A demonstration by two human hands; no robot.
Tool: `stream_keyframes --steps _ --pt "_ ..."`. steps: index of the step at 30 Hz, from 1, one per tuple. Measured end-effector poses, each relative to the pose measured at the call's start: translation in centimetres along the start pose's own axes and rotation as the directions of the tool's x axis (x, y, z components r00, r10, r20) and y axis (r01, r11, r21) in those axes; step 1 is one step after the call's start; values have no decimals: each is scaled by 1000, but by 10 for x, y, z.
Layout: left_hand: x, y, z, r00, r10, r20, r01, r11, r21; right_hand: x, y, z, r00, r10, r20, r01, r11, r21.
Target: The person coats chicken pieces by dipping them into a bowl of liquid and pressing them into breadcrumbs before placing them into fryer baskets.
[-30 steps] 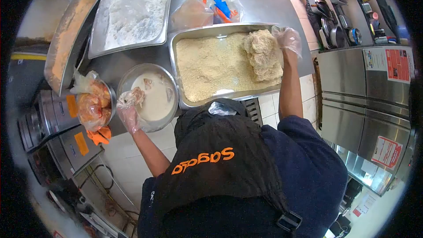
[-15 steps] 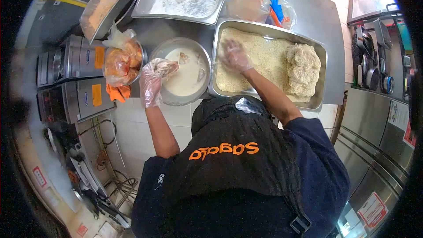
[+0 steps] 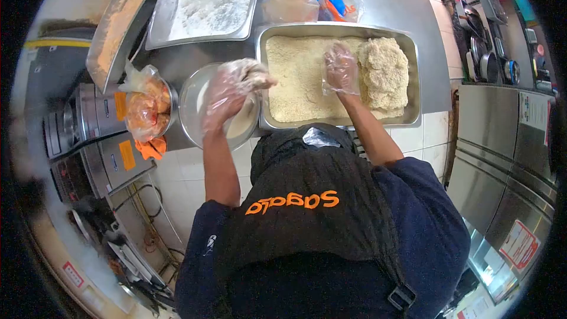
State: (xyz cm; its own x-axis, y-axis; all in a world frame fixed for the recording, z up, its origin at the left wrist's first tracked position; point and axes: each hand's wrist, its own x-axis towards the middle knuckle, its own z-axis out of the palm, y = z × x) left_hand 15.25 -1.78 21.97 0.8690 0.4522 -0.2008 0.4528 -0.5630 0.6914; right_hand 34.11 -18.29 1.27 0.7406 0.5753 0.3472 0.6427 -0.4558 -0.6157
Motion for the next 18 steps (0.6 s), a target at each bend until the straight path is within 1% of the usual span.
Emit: stream_keyframes --steps 1,2,3,4,5,6,7,8,9,11,13,14,15,16,17,18 --pt "15 -3 12 999 44 12 -43 997 -61 0 -2 -3 995 37 -90 -35 999 29" --pt "29 -11 27 996 90 22 -87 989 -120 1 -2 -7 994 47 -100 -44 999 27" --pt "39 -12 40 994 100 33 -95 988 -118 1 -3 -9 995 72 -69 -72 997 8" --pt "48 -13 52 993 91 71 -78 983 -165 1 -2 -12 994 98 -39 -99 995 -10" --pt "54 -19 65 991 83 110 -58 976 -210 0 -1 -12 993 109 -49 -110 994 -14" --pt "55 -28 78 988 115 108 -76 947 -313 -1 2 -11 992 119 -34 -119 993 4" --pt "56 -39 85 986 123 116 -82 947 -311 -1 5 -9 992 127 -18 -127 992 21" --pt "50 -40 85 985 111 129 -81 972 -219 -3 11 -2 991 135 -27 -134 991 20" --pt "44 -43 84 986 95 140 -77 989 -126 -6 20 8 988 154 0 -154 988 21" --pt "33 -57 80 985 84 148 -61 987 -150 -6 33 25 984 175 35 -176 984 20" --pt "16 -59 64 999 -50 -11 45 960 -275 1 40 41 997 -62 42 67 991 -120" --pt "7 -59 51 992 44 -114 -54 994 -91 7 47 52 997 -66 51 72 991 -114" --pt "1 -64 38 968 153 -197 -133 985 107 15 54 65 987 -121 101 138 974 -177" --pt "-2 -99 36 969 142 -204 -123 987 106 20 60 77 973 -173 155 207 950 -236" --pt "-5 -152 42 955 124 -271 -99 990 104 19 74 89 970 -181 164 216 949 -229" --pt "-6 -182 46 935 103 -340 -72 992 101 16 92 99 953 -161 257 242 916 -321"
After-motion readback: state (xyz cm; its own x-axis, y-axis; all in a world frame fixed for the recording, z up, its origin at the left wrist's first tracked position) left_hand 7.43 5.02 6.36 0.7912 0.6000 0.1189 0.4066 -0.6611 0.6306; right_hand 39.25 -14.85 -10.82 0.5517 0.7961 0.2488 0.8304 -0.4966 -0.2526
